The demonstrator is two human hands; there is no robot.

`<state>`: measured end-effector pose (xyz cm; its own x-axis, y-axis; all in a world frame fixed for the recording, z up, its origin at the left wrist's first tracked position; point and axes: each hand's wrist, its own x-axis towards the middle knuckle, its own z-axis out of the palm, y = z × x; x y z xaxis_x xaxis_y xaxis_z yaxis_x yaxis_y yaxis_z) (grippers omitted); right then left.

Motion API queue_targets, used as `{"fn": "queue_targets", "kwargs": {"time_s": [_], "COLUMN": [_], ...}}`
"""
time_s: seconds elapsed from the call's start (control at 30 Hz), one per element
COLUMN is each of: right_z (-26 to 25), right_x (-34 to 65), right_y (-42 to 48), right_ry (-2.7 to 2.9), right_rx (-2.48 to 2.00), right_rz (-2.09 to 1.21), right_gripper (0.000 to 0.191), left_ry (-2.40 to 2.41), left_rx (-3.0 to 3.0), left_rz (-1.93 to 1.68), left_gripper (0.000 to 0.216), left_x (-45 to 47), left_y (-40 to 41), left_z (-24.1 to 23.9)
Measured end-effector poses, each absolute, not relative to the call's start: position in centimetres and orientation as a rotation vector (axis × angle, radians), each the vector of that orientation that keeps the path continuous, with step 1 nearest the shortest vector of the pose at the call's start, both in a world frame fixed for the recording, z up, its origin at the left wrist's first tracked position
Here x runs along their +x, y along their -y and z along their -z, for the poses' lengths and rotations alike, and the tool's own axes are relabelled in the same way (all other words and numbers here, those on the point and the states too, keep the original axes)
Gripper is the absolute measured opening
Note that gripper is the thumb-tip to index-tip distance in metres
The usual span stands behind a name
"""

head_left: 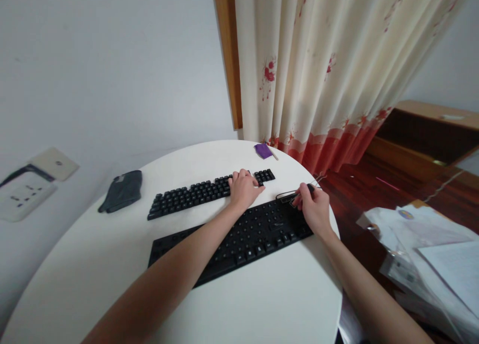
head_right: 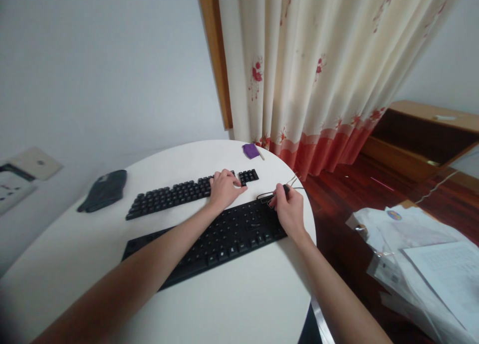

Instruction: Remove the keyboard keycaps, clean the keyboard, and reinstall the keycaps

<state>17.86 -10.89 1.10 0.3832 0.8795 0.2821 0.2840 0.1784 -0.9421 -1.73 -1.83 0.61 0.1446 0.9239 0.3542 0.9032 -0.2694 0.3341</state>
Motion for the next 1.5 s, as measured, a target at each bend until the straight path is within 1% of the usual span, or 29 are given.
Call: {"fn": "queue_targets", "kwargs": {"time_s": [0.13,0.27,0.43,0.57,0.8,1.0,1.07,1.3,1.4,1.5], "right_z": [-1.6,-2.0,-2.1,-1.8,-1.2,-0.8,-0.7,-0.2,-0.4,-1.4], "right_x": [19.4,21.3,22.3,21.7,20.4,19.8,20.1,21.8,21.8,20.9], "right_y": [11.5,12.6,14.1,14.9,15.9,16.5,16.3,14.9,14.3,13.1], "right_ry": [1.112,1.163,1.384,1.484,1.584,1.758,1.733,1.422,1.323,1.277], "right_rx": [-1.262,-1.282,-1.493,-1.54,-1.604,-1.645,-1.663,-1.624,-1.564,-1.5], "right_rz": [-0.658,-0.733,-0.486,-0.466,-0.338,-0.141,-0.173,-0.544,-0.589,-0.532], "right_gripper": [0.043,0.044,0.043,0.043,0.041,0.041,0.041,0.05,0.049,0.046], "left_ry": [-1.848,-1.784,-1.698,-1.686,-1.671,-1.657,-1.655,-1.542,-1.266,-0.947], "left_rx": [2.359,2.401,2.457,2.449,2.44,2.428,2.423,2.431,2.463,2.448], "left_rz": [-0.797,-0.839,-0.952,-0.96,-0.98,-0.98,-0.984,-1.04,-1.07,-1.023], "left_gripper": [0.026,0.03,0.033,0.032,0.031,0.031,0.031,0.03,0.024,0.021], "left_x": [-1.7,-1.4,-1.1,-1.1,-1.1,-1.1,-1.1,-1.0,-0.9,-0.6], "left_y": [2.2,2.5,2.6,2.5,2.2,2.4,2.5,2.3,2.4,3.0], "left_z": [-0.8,-1.2,-1.5,-1.4,-1.1,-1.2,-1.2,-1.2,-1.6,-2.1]}}
